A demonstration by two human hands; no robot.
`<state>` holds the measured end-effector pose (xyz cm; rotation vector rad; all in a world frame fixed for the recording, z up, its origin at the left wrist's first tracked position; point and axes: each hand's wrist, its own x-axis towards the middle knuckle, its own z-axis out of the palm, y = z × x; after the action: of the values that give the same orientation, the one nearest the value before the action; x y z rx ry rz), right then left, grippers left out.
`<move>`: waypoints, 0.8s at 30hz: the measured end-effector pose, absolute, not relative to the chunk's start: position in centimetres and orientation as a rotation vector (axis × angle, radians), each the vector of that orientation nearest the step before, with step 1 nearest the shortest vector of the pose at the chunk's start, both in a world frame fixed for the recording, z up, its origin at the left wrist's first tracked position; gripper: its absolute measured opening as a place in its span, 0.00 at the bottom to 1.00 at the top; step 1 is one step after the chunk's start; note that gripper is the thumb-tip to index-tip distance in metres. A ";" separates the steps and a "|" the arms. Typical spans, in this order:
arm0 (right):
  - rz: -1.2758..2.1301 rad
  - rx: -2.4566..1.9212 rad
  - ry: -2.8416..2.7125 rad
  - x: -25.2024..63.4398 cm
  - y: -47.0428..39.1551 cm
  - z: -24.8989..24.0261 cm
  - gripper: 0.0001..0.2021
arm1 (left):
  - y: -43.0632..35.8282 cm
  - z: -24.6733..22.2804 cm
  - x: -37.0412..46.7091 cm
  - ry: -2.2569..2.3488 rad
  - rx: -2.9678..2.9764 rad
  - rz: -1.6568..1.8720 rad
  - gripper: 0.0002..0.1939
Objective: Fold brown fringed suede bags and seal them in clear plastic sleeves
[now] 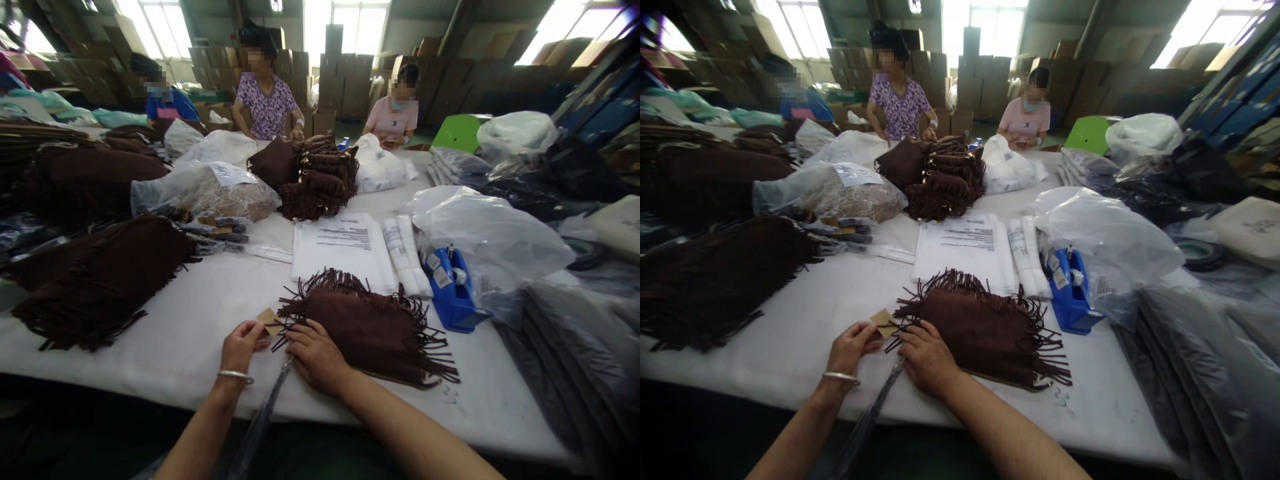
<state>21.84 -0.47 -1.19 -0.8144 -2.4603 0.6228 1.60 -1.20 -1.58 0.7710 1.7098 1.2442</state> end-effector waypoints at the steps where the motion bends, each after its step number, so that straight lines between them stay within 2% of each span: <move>1: 0.670 -0.796 -2.440 21.9 -0.4 -0.9 0.13 | -1.9 -1.9 2.0 1.701 0.731 1.295 0.18; 5: 0.831 -0.867 -2.227 21.8 0.2 0.3 0.17 | -3.6 -2.7 3.6 1.655 0.667 1.450 0.16; 7: 0.810 -0.899 -2.236 21.2 0.8 0.6 0.19 | -3.7 -2.7 4.2 1.635 0.689 1.483 0.16; 9: 0.750 -0.890 -2.336 20.4 1.4 0.6 0.25 | -3.6 -2.4 4.6 1.629 0.743 1.491 0.16; 10: 0.724 -0.891 -2.371 19.9 1.6 0.5 0.24 | -3.6 -2.1 4.8 1.633 0.779 1.485 0.16; 13: 0.687 -0.963 -2.342 18.9 1.9 -0.1 0.10 | -3.4 -1.0 4.8 1.688 0.887 1.444 0.15; 20: 0.684 -0.956 -2.221 19.4 1.3 -0.3 0.14 | -0.9 0.0 3.2 1.811 0.944 1.416 0.17; 24: 0.800 -0.909 -2.111 20.0 1.0 0.1 0.08 | -1.2 -0.9 2.4 1.836 0.869 1.392 0.23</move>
<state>19.97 0.96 0.12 -0.9085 -2.1114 0.7998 2.39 -1.22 -0.87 0.8691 1.8359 1.3916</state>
